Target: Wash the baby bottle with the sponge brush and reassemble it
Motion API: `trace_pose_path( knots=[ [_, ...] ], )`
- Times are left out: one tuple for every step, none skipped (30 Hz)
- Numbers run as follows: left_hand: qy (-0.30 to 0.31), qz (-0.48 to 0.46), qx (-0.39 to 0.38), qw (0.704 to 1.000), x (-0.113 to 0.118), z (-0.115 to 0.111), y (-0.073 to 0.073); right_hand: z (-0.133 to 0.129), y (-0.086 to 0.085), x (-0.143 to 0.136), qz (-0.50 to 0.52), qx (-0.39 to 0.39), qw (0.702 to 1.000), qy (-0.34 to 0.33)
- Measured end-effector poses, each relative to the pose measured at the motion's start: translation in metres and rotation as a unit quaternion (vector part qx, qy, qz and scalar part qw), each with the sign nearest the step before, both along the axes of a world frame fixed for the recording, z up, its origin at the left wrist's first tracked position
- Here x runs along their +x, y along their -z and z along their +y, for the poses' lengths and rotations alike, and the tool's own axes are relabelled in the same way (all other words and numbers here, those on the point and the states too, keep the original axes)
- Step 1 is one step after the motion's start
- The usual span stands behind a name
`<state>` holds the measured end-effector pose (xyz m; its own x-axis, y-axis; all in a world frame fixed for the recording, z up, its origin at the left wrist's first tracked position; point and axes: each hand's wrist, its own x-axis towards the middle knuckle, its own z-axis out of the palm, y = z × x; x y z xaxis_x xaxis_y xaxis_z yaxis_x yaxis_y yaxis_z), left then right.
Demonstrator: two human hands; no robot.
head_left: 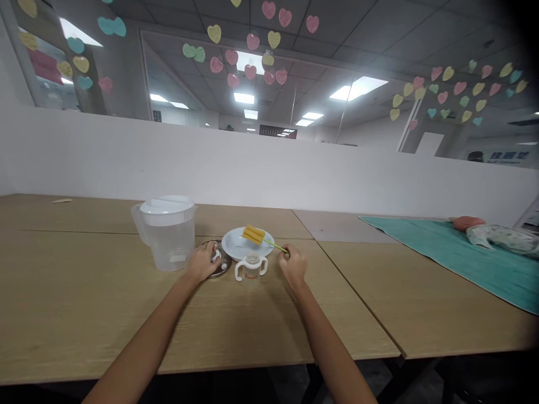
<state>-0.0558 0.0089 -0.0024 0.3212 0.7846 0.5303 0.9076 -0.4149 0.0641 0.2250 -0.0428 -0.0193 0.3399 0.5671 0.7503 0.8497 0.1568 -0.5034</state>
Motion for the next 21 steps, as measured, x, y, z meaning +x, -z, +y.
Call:
trace_pose_path(
  knots=[
    [-0.008, 0.006, 0.001, 1.0, 0.0002, -0.0006, 0.0005, 0.0001, 0.0001, 0.0001, 0.0, 0.001, 1.0, 0.001],
    [-0.019, 0.013, 0.001, 1.0, 0.0004, -0.0013, 0.0008, 0.0001, 0.0001, 0.0002, 0.002, 0.001, 1.0, 0.003],
    [-0.032, 0.02, -0.001, 0.999, 0.0005, -0.0022, 0.0008, 0.0002, 0.0, 0.0004, 0.003, 0.0, 1.0, 0.005],
    [-0.043, 0.025, -0.004, 0.999, 0.0008, -0.0032, 0.0006, 0.0002, 0.0001, 0.0005, 0.003, 0.0, 1.0, 0.005],
    [-0.053, 0.027, -0.007, 0.998, 0.001, -0.0042, 0.0001, 0.0002, 0.0001, 0.0007, 0.002, 0.0, 1.0, 0.006],
    [-0.061, 0.027, -0.009, 0.998, 0.0013, -0.0051, -0.0005, 0.0003, 0.0003, 0.0008, 0.001, 0.0, 1.0, 0.005],
    [-0.067, 0.025, -0.01, 0.997, 0.0015, -0.0058, -0.0011, 0.0003, 0.0005, 0.0009, -0.001, -0.001, 1.0, 0.004],
    [-0.071, 0.022, -0.01, 0.997, 0.0017, -0.0063, -0.0017, 0.0003, 0.0006, 0.0011, -0.003, -0.003, 1.0, 0.003],
    [-0.074, 0.019, -0.01, 0.997, 0.0017, -0.0065, -0.002, 0.0003, 0.0008, 0.0012, -0.004, -0.004, 1.0, 0.002],
    [-0.076, 0.018, -0.011, 0.997, 0.0016, -0.0063, -0.0019, 0.0002, 0.0008, 0.0012, -0.005, -0.005, 1.0, 0.002],
    [-0.077, 0.019, -0.014, 0.997, 0.0013, -0.0059, -0.0016, 0.0001, 0.0008, 0.0012, -0.005, -0.007, 1.0, 0.003],
    [-0.076, 0.022, -0.019, 0.997, 0.001, -0.0053, -0.0009, -0.0001, 0.0006, 0.0012, -0.005, -0.009, 1.0, 0.003],
    [-0.075, 0.025, -0.024, 0.997, 0.0006, -0.0045, 0.0, -0.0003, 0.0004, 0.0012, -0.004, -0.011, 1.0, 0.004],
    [-0.074, 0.029, -0.03, 0.996, 0.0002, -0.0037, 0.0009, -0.0005, 0.0001, 0.0011, -0.003, -0.014, 1.0, 0.004],
    [-0.074, 0.032, -0.036, 0.996, -0.0001, -0.003, 0.0019, -0.0007, -0.0002, 0.0009, -0.002, -0.017, 1.0, 0.004],
    [-0.074, 0.034, -0.041, 0.996, -0.0003, -0.0024, 0.0027, -0.0009, -0.0006, 0.0008, -0.002, -0.021, 1.0, 0.004],
    [-0.076, 0.035, -0.045, 0.995, -0.0005, -0.002, 0.0034, -0.0011, -0.0008, 0.0007, -0.002, -0.023, 1.0, 0.004],
    [-0.077, 0.036, -0.048, 0.995, -0.0005, -0.0016, 0.0039, -0.0012, -0.001, 0.0006, -0.002, -0.024, 1.0, 0.005],
    [-0.078, 0.036, -0.051, 0.995, -0.0006, -0.0014, 0.0043, -0.0012, -0.0011, 0.0005, -0.002, -0.025, 1.0, 0.004],
    [-0.078, 0.037, -0.053, 0.995, -0.0006, -0.0011, 0.0046, -0.0012, -0.001, 0.0005, -0.002, -0.025, 1.0, 0.003],
    [-0.077, 0.038, -0.053, 0.995, -0.0006, -0.0008, 0.005, -0.0012, -0.0009, 0.0006, -0.002, -0.025, 1.0, 0.003]
  ],
)
